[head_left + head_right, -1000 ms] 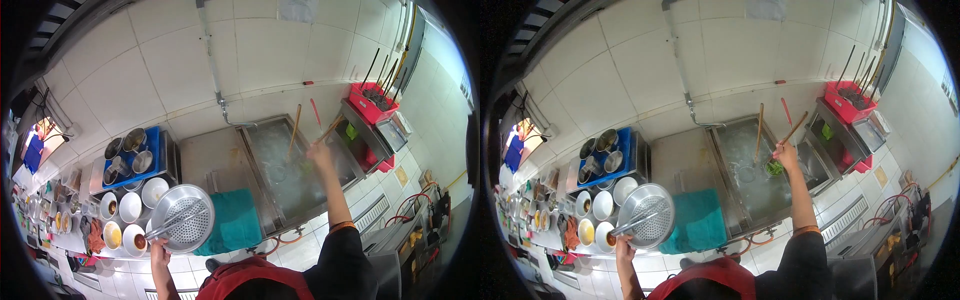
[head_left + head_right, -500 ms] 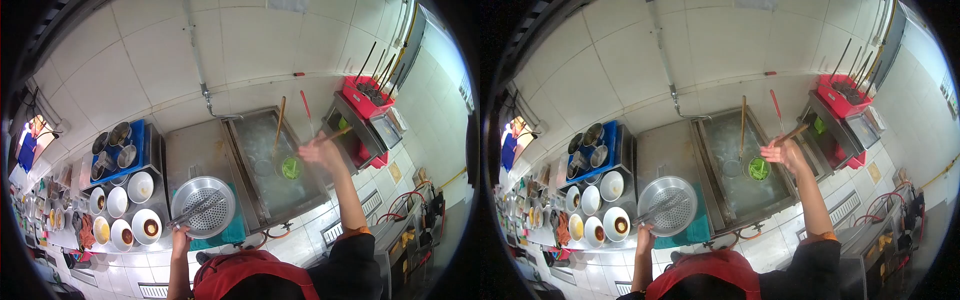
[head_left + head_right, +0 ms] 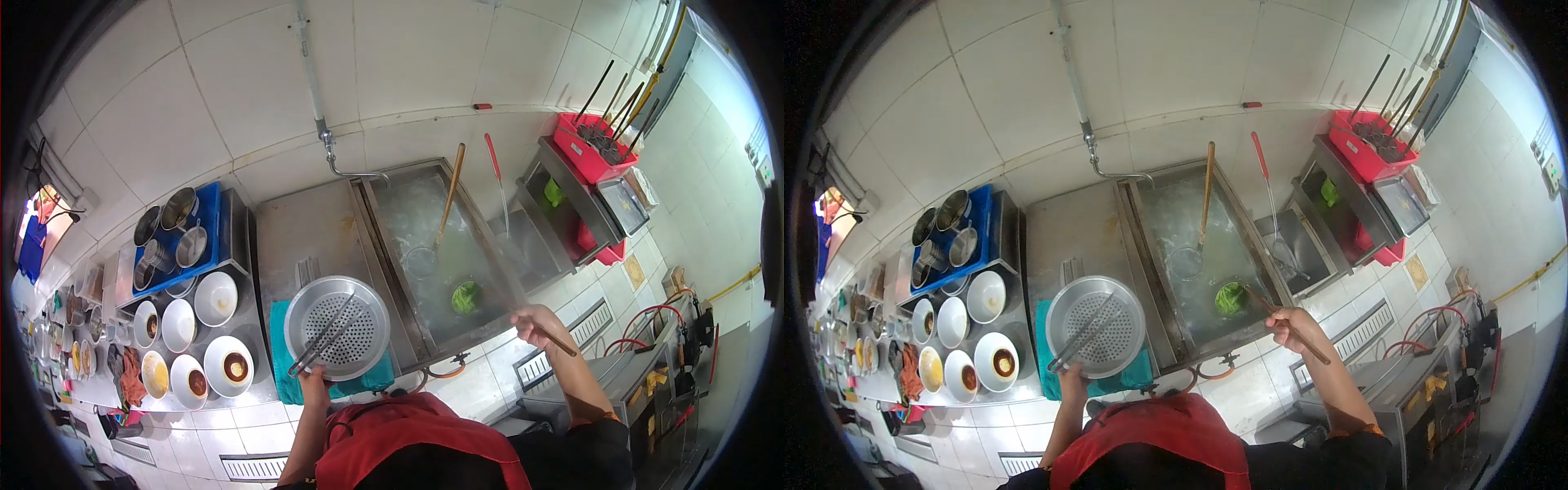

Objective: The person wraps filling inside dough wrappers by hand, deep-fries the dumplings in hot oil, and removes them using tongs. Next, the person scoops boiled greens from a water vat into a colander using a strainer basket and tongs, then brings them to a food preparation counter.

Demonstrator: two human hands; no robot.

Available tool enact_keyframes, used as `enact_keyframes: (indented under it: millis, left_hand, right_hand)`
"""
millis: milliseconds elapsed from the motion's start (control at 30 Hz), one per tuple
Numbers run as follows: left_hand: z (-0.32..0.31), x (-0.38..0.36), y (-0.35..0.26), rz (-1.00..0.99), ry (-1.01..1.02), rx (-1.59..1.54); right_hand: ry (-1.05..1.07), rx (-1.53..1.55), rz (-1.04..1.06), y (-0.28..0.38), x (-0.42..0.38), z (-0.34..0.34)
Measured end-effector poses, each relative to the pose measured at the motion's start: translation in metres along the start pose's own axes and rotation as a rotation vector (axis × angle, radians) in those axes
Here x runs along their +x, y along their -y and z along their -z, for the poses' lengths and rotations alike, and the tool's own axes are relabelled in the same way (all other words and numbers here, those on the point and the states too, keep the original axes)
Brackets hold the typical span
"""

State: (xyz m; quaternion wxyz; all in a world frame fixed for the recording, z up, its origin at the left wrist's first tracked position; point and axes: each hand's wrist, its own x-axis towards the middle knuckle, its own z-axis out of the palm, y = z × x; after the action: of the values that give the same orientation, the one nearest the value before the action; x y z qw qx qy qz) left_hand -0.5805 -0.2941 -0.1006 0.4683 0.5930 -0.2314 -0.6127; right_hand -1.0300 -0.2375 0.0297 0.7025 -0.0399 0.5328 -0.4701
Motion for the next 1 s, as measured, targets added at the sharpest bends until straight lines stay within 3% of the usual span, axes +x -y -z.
enact_keyframes:
  millis: [100,233,433,500,567,667,767,900,1000]
  left_hand:
    - [-0.010,-0.007,-0.004,-0.028,0.013,0.024]
    - [-0.018,-0.012,-0.010,-0.013,-0.030,0.037]
    - [0.000,0.003,-0.014,-0.073,0.105,0.000]
    - [0.000,0.007,-0.012,-0.049,0.092,0.009]
    - [0.001,0.008,-0.017,0.027,0.058,0.043]
    - [0.003,-0.003,-0.024,-0.116,0.096,0.003]
    - [0.012,-0.018,-0.036,-0.157,0.000,0.012]
    - [0.035,-0.010,-0.050,-0.168,-0.051,0.157]
    - [0.031,-0.018,-0.079,-0.286,-0.027,0.470]
  right_hand:
    - [-0.051,0.093,-0.061,0.002,-0.010,-0.023]
    - [0.056,0.260,0.031,0.026,-0.001,-0.035]
    - [0.179,0.308,0.087,0.059,-0.026,-0.066]
    - [0.234,0.300,0.116,0.061,-0.032,-0.070]
    - [0.153,0.350,0.142,0.058,-0.034,-0.073]
    - [0.172,0.382,0.185,0.051,-0.042,-0.082]
    - [0.242,0.537,0.194,0.049,-0.046,-0.085]
    - [0.366,0.554,0.227,0.045,-0.050,-0.091]
    - [0.411,0.639,0.258,0.046,-0.050,-0.090]
